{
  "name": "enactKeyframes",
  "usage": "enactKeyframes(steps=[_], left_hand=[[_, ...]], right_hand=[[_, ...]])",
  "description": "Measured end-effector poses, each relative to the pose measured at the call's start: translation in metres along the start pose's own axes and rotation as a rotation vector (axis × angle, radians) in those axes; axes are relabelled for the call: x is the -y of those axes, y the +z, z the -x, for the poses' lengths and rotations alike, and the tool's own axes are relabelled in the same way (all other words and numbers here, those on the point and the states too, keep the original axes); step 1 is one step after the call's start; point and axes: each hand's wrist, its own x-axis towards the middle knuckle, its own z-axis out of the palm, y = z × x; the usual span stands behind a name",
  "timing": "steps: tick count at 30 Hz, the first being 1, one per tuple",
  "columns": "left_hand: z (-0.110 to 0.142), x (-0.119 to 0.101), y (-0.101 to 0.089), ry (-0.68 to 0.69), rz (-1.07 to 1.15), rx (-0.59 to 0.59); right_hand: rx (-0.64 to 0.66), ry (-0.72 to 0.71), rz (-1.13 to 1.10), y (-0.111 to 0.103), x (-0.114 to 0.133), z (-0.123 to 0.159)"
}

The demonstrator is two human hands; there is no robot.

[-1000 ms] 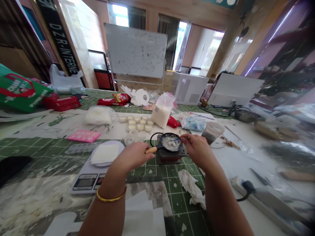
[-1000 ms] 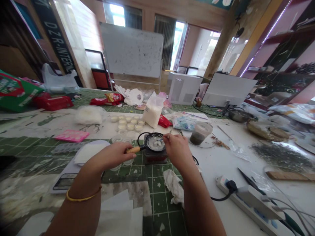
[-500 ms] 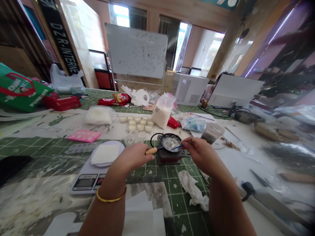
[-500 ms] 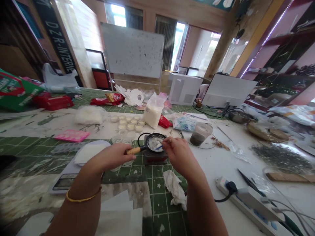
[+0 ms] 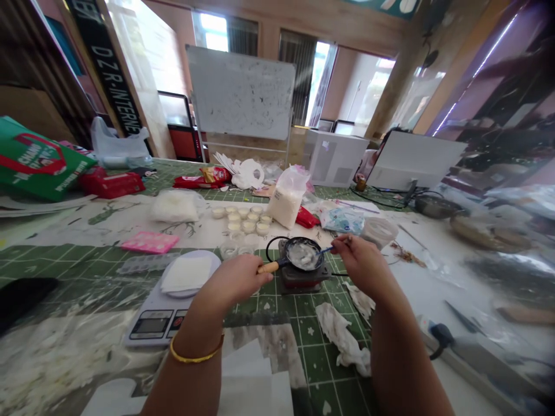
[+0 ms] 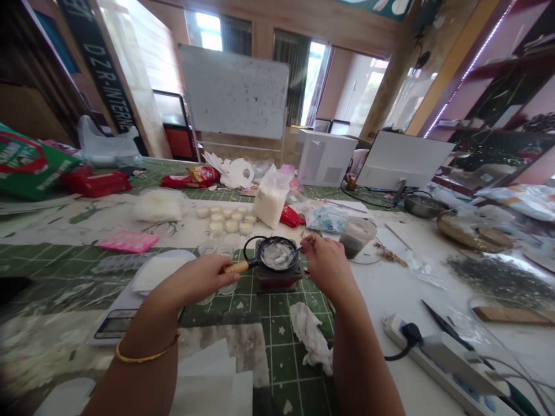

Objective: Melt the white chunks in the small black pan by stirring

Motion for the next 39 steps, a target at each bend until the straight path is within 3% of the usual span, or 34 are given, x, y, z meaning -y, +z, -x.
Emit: enactKeyframes(steps=[4,8,13,17,21,26,31,36,39], left_hand=[[-0.001,-0.002,0.001,0.03,0.037,-0.047],[-0.003,-0.002,0.002,0.037,0.032,-0.044],[-0.003,-0.001,0.002,0.046,0.027,-0.036],[-0.003,0.0,0.004,0.037,0.01,-0.035],[-0.005,0.001,0.006,0.041,0.007,-0.027],[-0.006,0.002,0.006,0.04,0.0,-0.024],[-0.006,0.002,0.004,0.022,-0.011,-0.014],[-0.004,0.001,0.002,0.013,0.0,0.0],[-0.004,0.001,0.002,0.017,0.006,-0.013]], right_hand=[[0.063,-0.087,-0.1,0.0,-0.001,0.001],[-0.012,0.017,0.009,-0.002,0.0,0.001],[0.058,-0.114,-0.074,-0.001,0.002,0.003],[-0.001,-0.033,-0.019,0.0,0.003,0.004],[0.111,-0.13,-0.114,0.002,0.006,0.005],[0.038,-0.053,-0.004,0.001,0.005,0.004],[0.082,-0.127,-0.1,0.003,0.006,0.004],[-0.03,-0.022,0.005,0.005,-0.001,0.0],[0.04,-0.061,-0.116,0.005,-0.004,0.0]])
